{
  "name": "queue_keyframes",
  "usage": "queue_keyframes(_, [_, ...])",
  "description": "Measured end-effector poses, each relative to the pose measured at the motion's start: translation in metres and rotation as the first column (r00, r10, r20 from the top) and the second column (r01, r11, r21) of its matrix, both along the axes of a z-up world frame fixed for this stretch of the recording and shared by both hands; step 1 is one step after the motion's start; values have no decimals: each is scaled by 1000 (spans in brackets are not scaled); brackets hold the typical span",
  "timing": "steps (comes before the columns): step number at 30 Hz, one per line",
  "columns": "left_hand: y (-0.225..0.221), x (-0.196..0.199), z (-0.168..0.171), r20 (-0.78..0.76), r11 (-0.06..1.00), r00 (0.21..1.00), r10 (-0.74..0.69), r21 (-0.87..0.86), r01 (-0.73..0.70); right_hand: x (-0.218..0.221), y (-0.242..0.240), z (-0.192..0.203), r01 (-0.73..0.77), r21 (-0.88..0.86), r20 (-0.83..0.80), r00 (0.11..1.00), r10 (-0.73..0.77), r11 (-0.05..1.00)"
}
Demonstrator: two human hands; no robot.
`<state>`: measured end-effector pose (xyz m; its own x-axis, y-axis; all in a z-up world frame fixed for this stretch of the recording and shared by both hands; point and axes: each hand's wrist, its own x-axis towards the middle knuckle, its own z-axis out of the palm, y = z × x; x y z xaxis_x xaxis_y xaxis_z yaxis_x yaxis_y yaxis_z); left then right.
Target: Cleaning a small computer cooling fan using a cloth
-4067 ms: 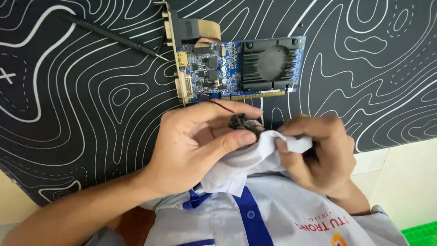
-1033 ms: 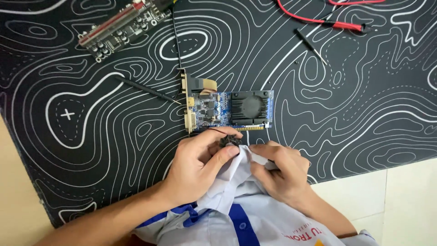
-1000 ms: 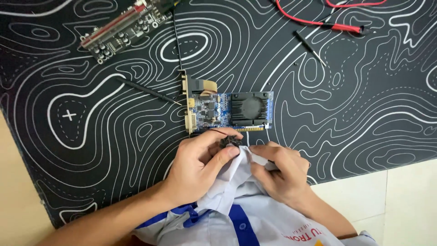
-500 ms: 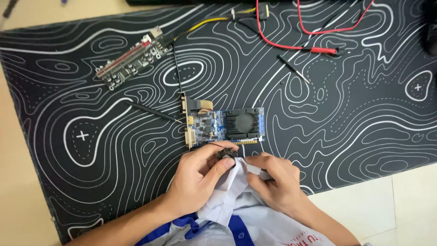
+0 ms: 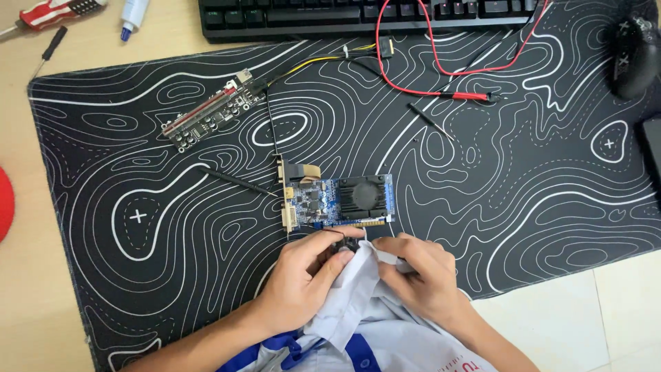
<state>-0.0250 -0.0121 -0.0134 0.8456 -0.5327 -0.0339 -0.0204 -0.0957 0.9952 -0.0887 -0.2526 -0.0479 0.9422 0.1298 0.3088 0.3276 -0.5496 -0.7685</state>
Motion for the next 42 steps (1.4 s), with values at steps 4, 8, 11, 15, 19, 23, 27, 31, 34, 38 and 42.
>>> queue_keyframes(4, [0,-1,0,-148,998,988,44,-33,-50,-2,-3,-5,-38,-38,54,998,40,999])
queue_keyframes(8, [-1,-1,-2,-119,999,992,46,-13,-48,-4,-2,-9,-38,-101,11,999,40,994])
queue_keyframes(11, [-1,-1,-4,-158,997,986,56,-42,-63,-5,-4,-13,-61,-131,-63,997,53,989])
queue_keyframes(15, [-2,-4,-6,-160,995,986,48,-75,-61,2,2,-1,-59,-116,-65,997,51,992])
queue_keyframes(19, [-3,-6,-7,-165,996,985,52,-64,-64,9,8,11,-47,-125,8,999,48,991])
queue_keyframes(23, [-3,-7,-8,-161,995,985,58,-76,-71,9,15,18,18,-109,21,1000,-16,994])
queue_keyframes(27, [-3,-7,-8,-167,995,984,66,-68,-78,7,14,15,7,-98,-50,999,-12,995])
queue_keyframes(31, [-2,0,-4,-88,996,993,76,-32,-79,12,12,18,-28,-97,-62,998,22,995])
queue_keyframes(34, [-1,-6,-3,-96,997,993,72,-12,-74,8,14,18,-3,-87,-74,997,-4,996])
queue_keyframes(38, [-1,-6,-5,-146,997,988,58,-41,-64,9,17,21,89,-66,-63,994,-93,994])
queue_keyframes(42, [0,-4,-2,-197,994,979,45,-88,-63,5,15,13,51,-27,4,999,-51,998])
